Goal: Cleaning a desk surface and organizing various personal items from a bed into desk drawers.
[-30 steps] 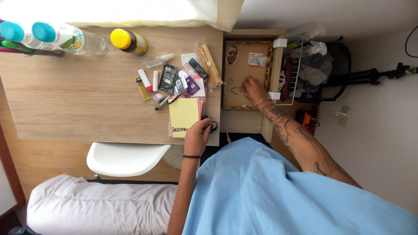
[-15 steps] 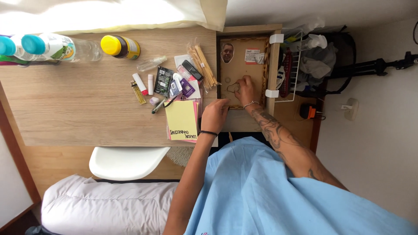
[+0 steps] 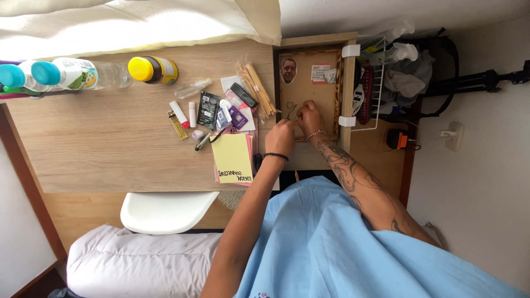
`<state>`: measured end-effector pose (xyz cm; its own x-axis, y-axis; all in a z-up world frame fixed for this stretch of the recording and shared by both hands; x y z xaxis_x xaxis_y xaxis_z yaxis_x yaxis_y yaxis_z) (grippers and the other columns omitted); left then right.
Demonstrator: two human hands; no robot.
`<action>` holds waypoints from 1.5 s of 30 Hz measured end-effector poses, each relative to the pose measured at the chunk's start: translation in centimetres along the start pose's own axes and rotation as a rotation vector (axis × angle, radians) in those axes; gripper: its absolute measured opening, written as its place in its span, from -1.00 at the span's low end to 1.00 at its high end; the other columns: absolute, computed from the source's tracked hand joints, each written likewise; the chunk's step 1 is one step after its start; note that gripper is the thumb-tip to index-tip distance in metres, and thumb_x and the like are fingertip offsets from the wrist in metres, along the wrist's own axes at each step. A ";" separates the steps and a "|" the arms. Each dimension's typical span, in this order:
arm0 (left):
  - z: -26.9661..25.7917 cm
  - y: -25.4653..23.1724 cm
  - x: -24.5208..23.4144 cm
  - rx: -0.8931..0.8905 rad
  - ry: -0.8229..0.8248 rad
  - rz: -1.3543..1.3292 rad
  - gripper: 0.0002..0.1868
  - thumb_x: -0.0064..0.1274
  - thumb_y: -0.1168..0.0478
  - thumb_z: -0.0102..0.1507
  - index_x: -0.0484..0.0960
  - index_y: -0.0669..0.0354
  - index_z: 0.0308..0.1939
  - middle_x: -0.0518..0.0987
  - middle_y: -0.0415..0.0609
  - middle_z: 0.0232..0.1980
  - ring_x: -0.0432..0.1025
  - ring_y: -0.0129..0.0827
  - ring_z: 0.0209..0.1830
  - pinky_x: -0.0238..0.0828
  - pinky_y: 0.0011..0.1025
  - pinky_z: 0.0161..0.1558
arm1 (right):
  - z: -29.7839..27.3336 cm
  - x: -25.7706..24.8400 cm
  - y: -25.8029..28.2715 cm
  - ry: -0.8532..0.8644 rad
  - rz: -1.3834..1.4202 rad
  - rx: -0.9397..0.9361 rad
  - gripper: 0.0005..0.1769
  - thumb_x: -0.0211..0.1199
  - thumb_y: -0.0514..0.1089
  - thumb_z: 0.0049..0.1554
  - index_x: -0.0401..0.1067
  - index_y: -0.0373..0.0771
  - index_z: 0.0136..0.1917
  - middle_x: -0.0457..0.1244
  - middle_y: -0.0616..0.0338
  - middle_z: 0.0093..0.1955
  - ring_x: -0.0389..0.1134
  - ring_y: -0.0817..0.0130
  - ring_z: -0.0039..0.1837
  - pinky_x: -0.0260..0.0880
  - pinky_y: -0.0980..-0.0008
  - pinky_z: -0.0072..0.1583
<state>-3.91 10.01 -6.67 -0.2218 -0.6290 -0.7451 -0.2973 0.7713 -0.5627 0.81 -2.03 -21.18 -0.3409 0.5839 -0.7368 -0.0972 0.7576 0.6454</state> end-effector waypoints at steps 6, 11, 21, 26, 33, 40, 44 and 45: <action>-0.5 1.1 -2.2 -0.026 -0.067 -0.105 -0.72 0.03 0.35 0.22 0.73 0.06 -0.05 0.67 0.06 -0.05 0.54 0.07 -0.06 0.48 -0.08 -0.06 | 0.5 -1.0 -0.5 -0.010 0.096 0.001 -0.92 0.39 -0.38 -0.01 0.57 -0.28 -0.21 0.29 0.07 0.06 0.41 0.09 0.02 0.48 0.19 0.05; -3.4 1.6 -5.8 0.078 -0.193 -0.218 -0.74 0.09 0.39 0.19 0.69 0.17 -0.05 0.66 0.11 -0.05 0.54 0.06 -0.05 0.49 -0.12 -0.01 | 0.3 -1.4 0.6 0.041 0.110 -0.002 -0.84 0.38 -0.41 0.00 0.56 -0.30 -0.11 0.31 0.03 0.02 0.41 0.08 0.02 0.46 0.18 0.05; -11.1 7.0 -10.7 -0.113 -0.282 -0.362 -0.73 0.11 0.42 0.22 0.68 0.23 0.00 0.68 0.08 -0.06 0.60 -0.16 -0.08 0.59 -0.33 -0.06 | 0.1 -2.5 2.4 -0.005 0.016 -0.116 -0.56 0.48 -0.34 -0.07 0.48 -0.36 0.10 0.23 -0.07 0.13 0.37 -0.02 0.13 0.45 0.17 0.13; -13.2 9.4 -10.3 -0.224 -0.295 -0.420 -0.72 0.12 0.41 0.23 0.68 0.23 0.02 0.69 0.04 -0.02 0.62 -0.24 -0.05 0.60 -0.36 -0.06 | 0.9 -1.7 3.2 -0.009 -0.055 -0.240 -0.50 0.48 -0.33 -0.06 0.45 -0.42 0.15 0.18 -0.10 0.18 0.35 -0.08 0.12 0.43 0.12 0.09; -13.5 9.6 -10.2 -0.222 -0.326 -0.451 -0.71 0.12 0.43 0.22 0.68 0.22 0.03 0.69 0.04 -0.02 0.62 -0.24 -0.03 0.61 -0.36 -0.06 | 2.5 1.2 1.9 0.103 -0.198 -0.137 -0.68 0.43 -0.40 -0.04 0.47 -0.44 0.01 0.20 -0.15 0.11 0.38 -0.03 0.01 0.48 0.14 -0.02; -13.2 9.6 -9.9 -0.217 -0.350 -0.459 -0.72 0.15 0.43 0.21 0.68 0.23 0.01 0.68 0.06 -0.04 0.62 -0.24 -0.06 0.61 -0.35 -0.04 | 4.0 2.3 0.9 0.194 -0.216 -0.048 -0.71 0.48 -0.38 -0.10 0.49 -0.50 -0.10 0.22 -0.22 0.08 0.37 -0.07 -0.01 0.47 0.15 0.00; -13.6 10.3 -9.7 -0.212 -0.350 -0.442 -0.71 0.14 0.44 0.21 0.69 0.23 0.01 0.69 0.07 -0.03 0.62 -0.22 -0.06 0.60 -0.35 -0.05 | 2.5 1.4 0.8 0.149 -0.173 -0.107 -0.83 0.41 -0.38 0.00 0.56 -0.42 -0.08 0.31 -0.20 0.05 0.41 -0.05 -0.01 0.49 0.15 0.01; -13.5 10.8 -9.6 -0.222 -0.350 -0.449 -0.71 0.14 0.44 0.20 0.68 0.24 0.01 0.69 0.07 -0.04 0.62 -0.23 -0.06 0.60 -0.35 -0.05 | 2.2 1.2 0.6 0.140 -0.140 -0.114 -0.84 0.41 -0.37 0.02 0.58 -0.38 -0.08 0.34 -0.17 0.03 0.42 -0.04 -0.02 0.49 0.15 0.01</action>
<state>-17.53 23.04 -0.75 0.2777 -0.7900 -0.5466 -0.4858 0.3754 -0.7893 2.41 -0.22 -22.12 -0.4422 0.4229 -0.7909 -0.2553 0.7860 0.5630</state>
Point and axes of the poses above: each hand's wrist, its own z-axis towards the middle knuckle, its own x-axis out of the palm, y = z × x, the point moved 7 cm from there along z, towards the middle knuckle
